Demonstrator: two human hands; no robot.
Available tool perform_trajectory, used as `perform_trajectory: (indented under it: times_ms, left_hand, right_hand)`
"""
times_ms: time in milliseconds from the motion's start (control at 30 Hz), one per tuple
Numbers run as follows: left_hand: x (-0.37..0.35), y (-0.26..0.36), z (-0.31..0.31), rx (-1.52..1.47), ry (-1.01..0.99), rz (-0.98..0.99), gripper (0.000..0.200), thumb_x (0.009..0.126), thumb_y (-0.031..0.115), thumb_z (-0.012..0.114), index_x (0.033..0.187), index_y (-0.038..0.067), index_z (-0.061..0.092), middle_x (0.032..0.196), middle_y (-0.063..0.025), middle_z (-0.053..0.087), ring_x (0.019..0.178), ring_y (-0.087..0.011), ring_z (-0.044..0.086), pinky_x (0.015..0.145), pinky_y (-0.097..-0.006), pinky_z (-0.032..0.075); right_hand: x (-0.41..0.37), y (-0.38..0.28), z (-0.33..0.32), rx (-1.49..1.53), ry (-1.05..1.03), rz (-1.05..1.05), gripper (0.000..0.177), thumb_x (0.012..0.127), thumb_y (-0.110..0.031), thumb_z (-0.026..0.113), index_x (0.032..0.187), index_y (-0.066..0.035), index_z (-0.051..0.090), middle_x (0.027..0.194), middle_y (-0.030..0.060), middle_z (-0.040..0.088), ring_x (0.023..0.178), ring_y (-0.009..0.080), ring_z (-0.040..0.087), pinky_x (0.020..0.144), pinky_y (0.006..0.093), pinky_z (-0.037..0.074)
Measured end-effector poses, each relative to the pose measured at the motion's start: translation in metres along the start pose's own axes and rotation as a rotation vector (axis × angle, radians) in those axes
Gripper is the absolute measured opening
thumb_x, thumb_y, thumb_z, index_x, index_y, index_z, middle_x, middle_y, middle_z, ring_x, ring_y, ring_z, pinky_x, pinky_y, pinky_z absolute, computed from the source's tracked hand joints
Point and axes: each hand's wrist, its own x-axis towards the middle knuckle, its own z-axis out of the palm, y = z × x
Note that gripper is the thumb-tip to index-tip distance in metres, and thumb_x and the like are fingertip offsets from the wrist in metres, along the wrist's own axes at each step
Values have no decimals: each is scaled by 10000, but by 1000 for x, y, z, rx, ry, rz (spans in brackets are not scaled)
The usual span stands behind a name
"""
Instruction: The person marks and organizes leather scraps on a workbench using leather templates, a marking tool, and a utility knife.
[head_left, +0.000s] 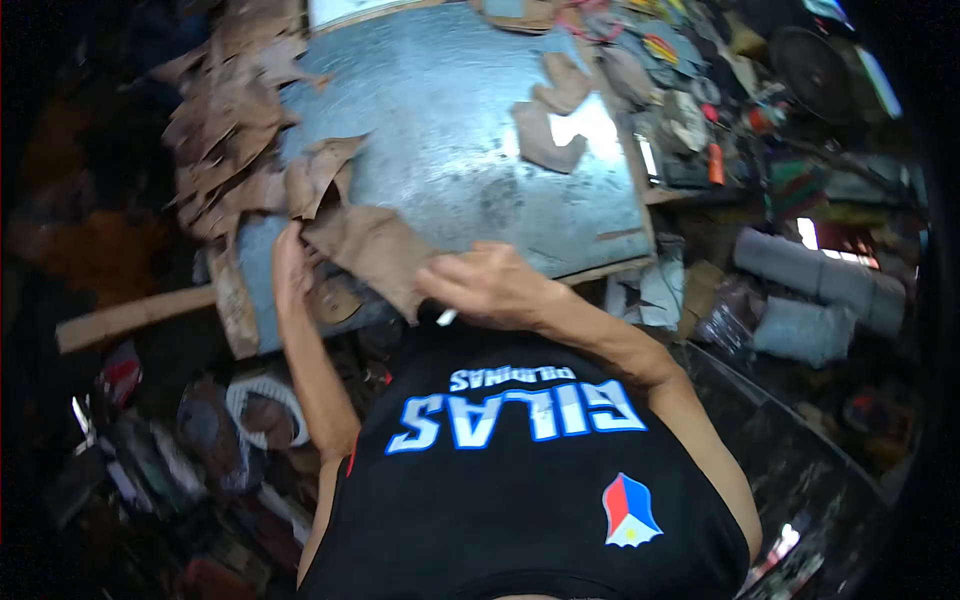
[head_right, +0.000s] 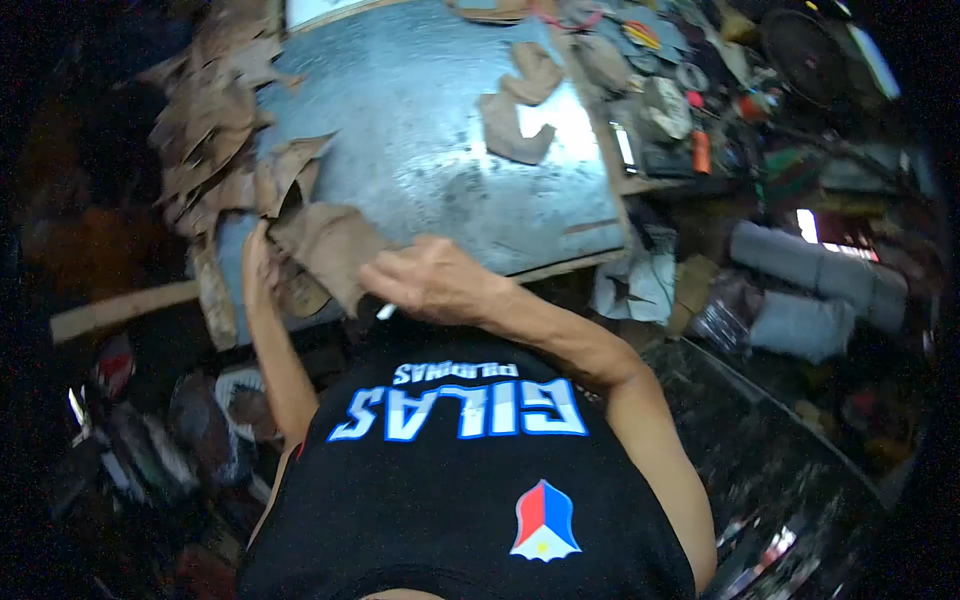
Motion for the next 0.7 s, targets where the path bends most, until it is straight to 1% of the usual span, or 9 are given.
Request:
perform_trajectory:
  times_ms: [67,100,200,267,367,500,567,633,700]
  left_hand:
    - [10,-4,-15,35,65,-24,389,915,294,596,1159,-9,579,1051,-127,666,838,-228,672,595,-329,544]
    - [18,-10,-21,-122,49,-34,405,926,324,579,1164,-4,581,1069,-126,660,847,-236,666,597,-347,540]
    - [18,-3,-16,-132,87,93,539,949,469,503,1271,37,515,1078,-137,660,845,-251,666,591,-355,525]
    - [24,3,-21,-188,164,119,561,953,481,480,1286,30,505,1100,-140,656,887,-262,673,645,-363,549]
    - [11,32,-21,-299,18,211,558,967,459,437,1312,24,491,1228,-152,611,1023,-284,658,803,-383,568]
    - [-25,75,-14,-519,27,295,509,992,441,398,1271,40,542,1249,-133,601,1132,-275,595,948,-418,493]
    - [-44,102,9,-431,238,577,506,1000,434,378,1182,20,604,1208,-127,616,1077,-259,609,953,-407,485]
    - [-48,124,33,-317,287,793,501,1006,412,374,1253,4,528,1145,-115,614,1030,-246,600,922,-401,481]
    - [-29,145,50,-72,287,1007,524,1001,413,400,1315,-5,435,1126,-128,603,995,-251,596,894,-393,480]
  right_hand:
    - [-3,-1,-5,17,6,3,246,809,-152,578,1036,-61,568,751,45,521,605,197,598,533,337,478]
    - [-4,-2,-5,-4,-3,12,279,798,-139,585,1066,-61,573,764,43,533,606,195,592,540,329,466]
    - [-11,-6,0,42,25,10,330,766,-121,616,1088,-57,577,783,44,554,597,195,586,541,334,455]
    - [-17,-12,-5,62,21,74,358,735,-106,650,1084,-58,581,792,48,568,587,200,575,535,343,450]
    - [-27,-13,-1,88,21,105,364,737,-104,676,1086,-60,583,740,51,551,575,221,570,525,347,450]
    - [-32,-16,19,273,158,195,290,783,-44,658,1063,-46,583,669,83,548,539,268,572,507,398,459]
    - [-28,-18,21,435,292,345,117,841,-6,612,951,-27,578,650,144,552,530,319,570,504,437,436]
    - [-23,-16,18,524,262,505,54,871,-35,605,899,-24,560,647,154,538,522,326,543,502,430,414]
    - [-16,-13,12,616,227,743,220,949,-133,570,779,-14,497,613,159,461,497,289,458,492,394,354]
